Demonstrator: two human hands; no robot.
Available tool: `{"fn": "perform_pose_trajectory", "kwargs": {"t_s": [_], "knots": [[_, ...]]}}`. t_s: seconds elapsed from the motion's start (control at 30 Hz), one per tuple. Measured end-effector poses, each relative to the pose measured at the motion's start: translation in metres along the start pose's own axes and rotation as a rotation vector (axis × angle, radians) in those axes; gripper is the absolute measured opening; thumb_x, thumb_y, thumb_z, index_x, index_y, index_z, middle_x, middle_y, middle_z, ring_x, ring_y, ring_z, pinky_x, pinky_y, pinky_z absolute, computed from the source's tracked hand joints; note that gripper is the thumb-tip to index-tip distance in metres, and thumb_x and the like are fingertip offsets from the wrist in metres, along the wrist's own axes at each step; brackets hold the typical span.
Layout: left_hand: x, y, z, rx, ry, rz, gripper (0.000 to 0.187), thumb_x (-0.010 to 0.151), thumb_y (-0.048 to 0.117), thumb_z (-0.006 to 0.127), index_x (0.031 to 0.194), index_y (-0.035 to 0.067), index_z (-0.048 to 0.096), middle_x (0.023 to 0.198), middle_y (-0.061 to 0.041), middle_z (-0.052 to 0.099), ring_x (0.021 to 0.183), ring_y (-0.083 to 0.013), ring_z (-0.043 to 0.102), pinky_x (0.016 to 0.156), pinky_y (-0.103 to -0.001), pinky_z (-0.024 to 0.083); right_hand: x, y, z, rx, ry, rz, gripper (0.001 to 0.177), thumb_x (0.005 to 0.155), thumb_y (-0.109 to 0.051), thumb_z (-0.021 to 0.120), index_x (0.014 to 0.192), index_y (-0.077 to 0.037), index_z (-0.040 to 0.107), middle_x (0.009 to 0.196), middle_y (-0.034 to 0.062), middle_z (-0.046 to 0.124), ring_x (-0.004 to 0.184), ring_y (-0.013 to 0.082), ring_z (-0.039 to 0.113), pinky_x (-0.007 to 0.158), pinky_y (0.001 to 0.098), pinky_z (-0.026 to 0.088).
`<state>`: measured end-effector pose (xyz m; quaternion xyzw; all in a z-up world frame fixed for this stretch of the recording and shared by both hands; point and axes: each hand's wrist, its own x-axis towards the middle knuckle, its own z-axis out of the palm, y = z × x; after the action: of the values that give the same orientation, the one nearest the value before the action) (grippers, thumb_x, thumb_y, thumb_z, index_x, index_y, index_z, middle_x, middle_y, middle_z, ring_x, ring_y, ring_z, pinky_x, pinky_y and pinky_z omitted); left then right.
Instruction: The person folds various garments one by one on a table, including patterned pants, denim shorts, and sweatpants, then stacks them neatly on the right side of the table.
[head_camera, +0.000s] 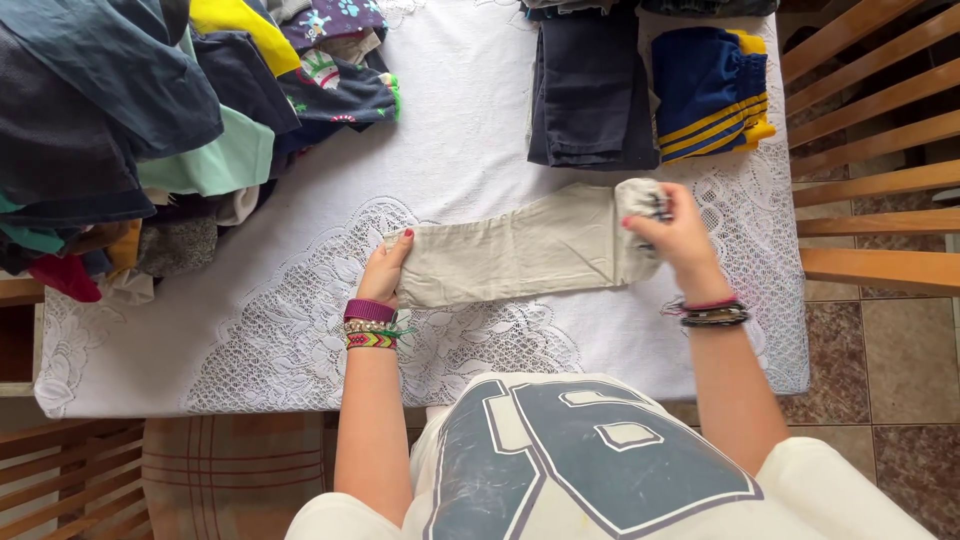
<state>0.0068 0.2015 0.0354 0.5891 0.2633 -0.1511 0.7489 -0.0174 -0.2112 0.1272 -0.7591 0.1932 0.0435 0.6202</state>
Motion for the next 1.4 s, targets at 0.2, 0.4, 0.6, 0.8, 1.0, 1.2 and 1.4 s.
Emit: {"fn": "perform_pose_trajectory", "kwargs": {"t_s": [0.2,0.4,0.6,0.8,1.0,1.2,1.4], "knots": [[-0.018,0.018,0.025,-0.184,-0.087,-0.020,0.036,0.094,0.030,0.078,0.117,0.004,0.070,0.109,-0.018,0.075,0.096,-0.0279,0.075,0.083,-0.046,0.063,0.002,0.021,0.085,-0.311,0.004,0.001,0.082,0.065,-0.029,0.092,0.135,-0.015,0.052,0.103,0.0115,0.064,0.094,0.0314,0.066,0.084,0.0453,0.053],[-0.014,0.009,0.060,-0.324,-0.171,-0.032,0.031,0.095,0.022,0.074,0.117,0.001,0.071,0.110,-0.022,0.074,0.097,-0.0327,0.075,0.084,-0.050,0.062,-0.005,0.044,0.135,-0.463,-0.021,-0.127,0.077,0.068,-0.015,0.079,0.139,-0.011,0.050,0.111,0.0136,0.058,0.104,0.0354,0.066,0.090,0.0558,0.053],[-0.008,0.000,0.118,-0.309,-0.348,-0.064,0.031,0.095,0.025,0.075,0.113,0.000,0.071,0.104,-0.023,0.074,0.090,-0.0316,0.076,0.077,-0.048,0.064,-0.007,0.022,0.119,-0.631,-0.176,-0.139,0.097,0.074,-0.044,0.082,0.151,-0.007,0.037,0.124,0.0196,0.052,0.111,0.0469,0.064,0.093,0.0640,0.053],[-0.031,-0.014,0.173,-0.270,-0.688,-0.065,0.049,0.098,0.048,0.069,0.127,0.010,0.063,0.124,-0.015,0.068,0.113,-0.0275,0.068,0.094,-0.040,0.059,-0.006,-0.025,0.049,0.115,-0.134,0.076,0.081,0.103,-0.063,0.035,0.153,0.000,0.040,0.155,0.0292,0.042,0.145,0.0484,0.037,0.118,0.0588,0.028],[-0.005,-0.054,0.146,0.582,-0.158,0.282,0.032,0.086,0.030,0.077,0.116,0.020,0.070,0.118,-0.004,0.069,0.111,-0.0230,0.066,0.096,-0.037,0.052,0.018,0.028,0.020,-0.379,-0.075,0.273,0.088,0.087,-0.068,0.071,0.147,-0.006,0.052,0.138,0.0236,0.060,0.133,0.0397,0.054,0.106,0.0531,0.046],[0.004,-0.061,0.119,0.309,-0.101,-0.276,0.085,0.082,0.041,0.086,0.147,0.018,0.036,0.135,-0.016,0.052,0.114,-0.0351,0.062,0.089,-0.045,0.058,-0.005,-0.024,0.054,-0.168,-0.154,0.341,0.088,0.077,-0.046,0.082,0.144,0.002,0.050,0.141,0.0308,0.057,0.136,0.0435,0.052,0.113,0.0551,0.042],[-0.016,-0.035,0.118,0.092,-0.345,-0.252,0.047,0.094,0.027,0.068,0.135,0.010,0.052,0.113,-0.003,0.061,0.096,-0.0160,0.067,0.078,-0.027,0.056,0.010,0.000,-0.002,0.435,-0.189,0.391,0.050,0.079,-0.017,0.080,0.126,-0.005,0.067,0.115,0.0115,0.072,0.104,0.0230,0.069,0.091,0.0393,0.055]]}}
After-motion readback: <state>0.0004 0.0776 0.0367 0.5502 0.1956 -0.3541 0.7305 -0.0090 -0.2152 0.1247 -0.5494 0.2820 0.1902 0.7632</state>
